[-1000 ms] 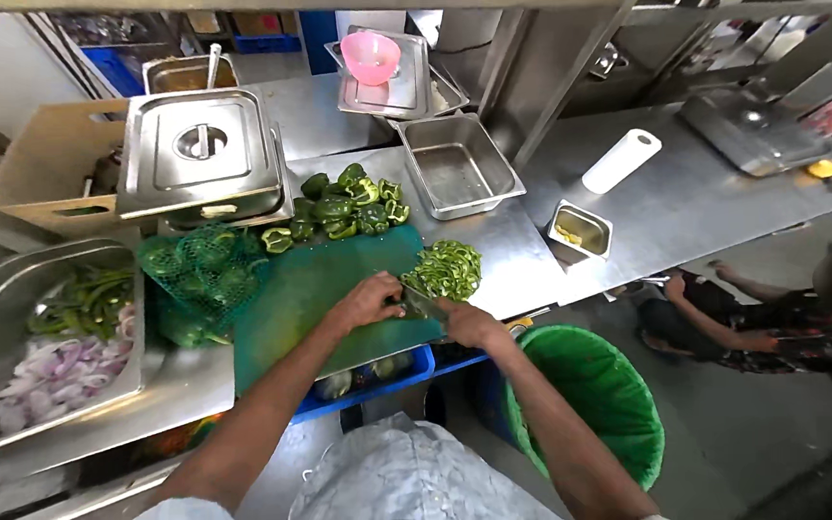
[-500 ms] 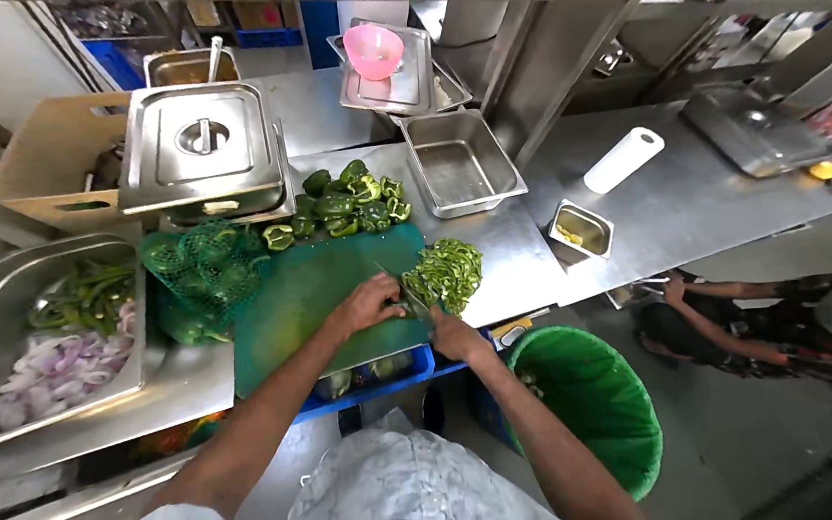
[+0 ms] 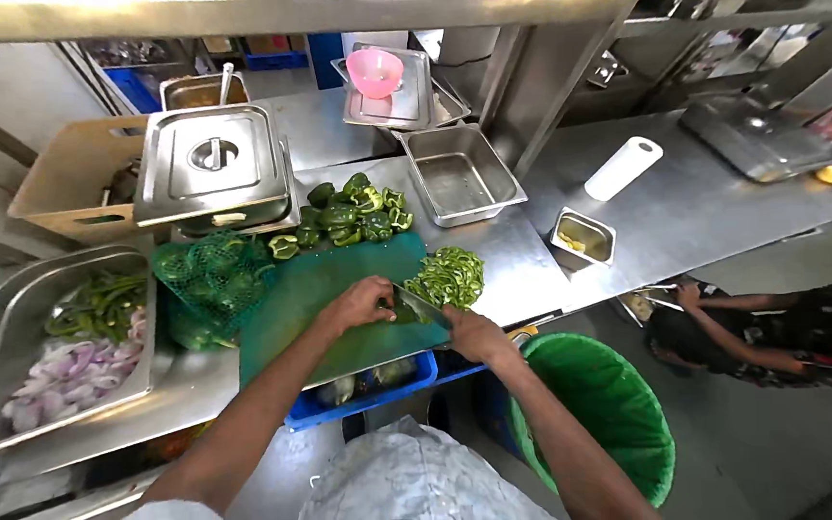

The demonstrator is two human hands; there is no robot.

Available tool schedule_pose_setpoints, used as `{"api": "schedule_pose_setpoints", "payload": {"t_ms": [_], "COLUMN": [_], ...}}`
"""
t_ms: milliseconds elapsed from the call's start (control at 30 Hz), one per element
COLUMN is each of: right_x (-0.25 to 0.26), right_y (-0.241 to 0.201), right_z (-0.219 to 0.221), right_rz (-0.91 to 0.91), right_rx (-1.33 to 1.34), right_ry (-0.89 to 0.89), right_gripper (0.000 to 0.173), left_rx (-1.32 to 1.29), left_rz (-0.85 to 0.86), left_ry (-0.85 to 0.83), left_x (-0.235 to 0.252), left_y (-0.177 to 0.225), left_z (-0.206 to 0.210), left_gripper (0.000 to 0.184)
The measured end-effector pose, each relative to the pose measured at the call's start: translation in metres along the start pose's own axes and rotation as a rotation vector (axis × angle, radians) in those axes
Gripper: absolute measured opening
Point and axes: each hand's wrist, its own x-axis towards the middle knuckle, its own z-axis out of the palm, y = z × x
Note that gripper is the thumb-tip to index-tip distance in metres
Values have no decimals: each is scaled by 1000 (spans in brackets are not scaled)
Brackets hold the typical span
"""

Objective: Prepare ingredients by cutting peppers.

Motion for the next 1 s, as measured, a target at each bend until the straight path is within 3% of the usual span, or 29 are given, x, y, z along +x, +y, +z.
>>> {"api": "schedule_pose_setpoints", "payload": {"t_ms": [67,200,333,433,500,633,767,933,1000], "right_x": [-4,39,6,23,41,8,35,10,14], "right_y": [-7,-13,-6,-15,-15,-5,-12,-5,-8], "right_z": [-4,28,-10,15,27,-13,29,-12,-2], "right_rz": [8,-27,-49,-15,-45,-64,-46,-70,-52], "right_rx": [-27,41,-61,-5,21,-63,47,-43,-31], "right_ry": [-4,-22,-2,-26,-34,-18,-48,-32,-32], "right_gripper": [46,50,45,53,49,39,51,44,44], "left_rx": [-16,-26,-34,-43,-37,-33,-48,-54,-59], "left_rz": [-21,-4,-47,-20,13,32,38,33,21], "left_ry": [-3,33,45,87,117,165,195,240,254], "left_x": [-3,-4,-7,-9,-8,-11,-13,-16,-16], "left_y": [3,-1,2,-2,-4,-9,-9,-10,-8], "left_z": [-1,4,4,9,12,15,19,23,24], "left_gripper": [22,20,22,19,19,21,19,20,20]}}
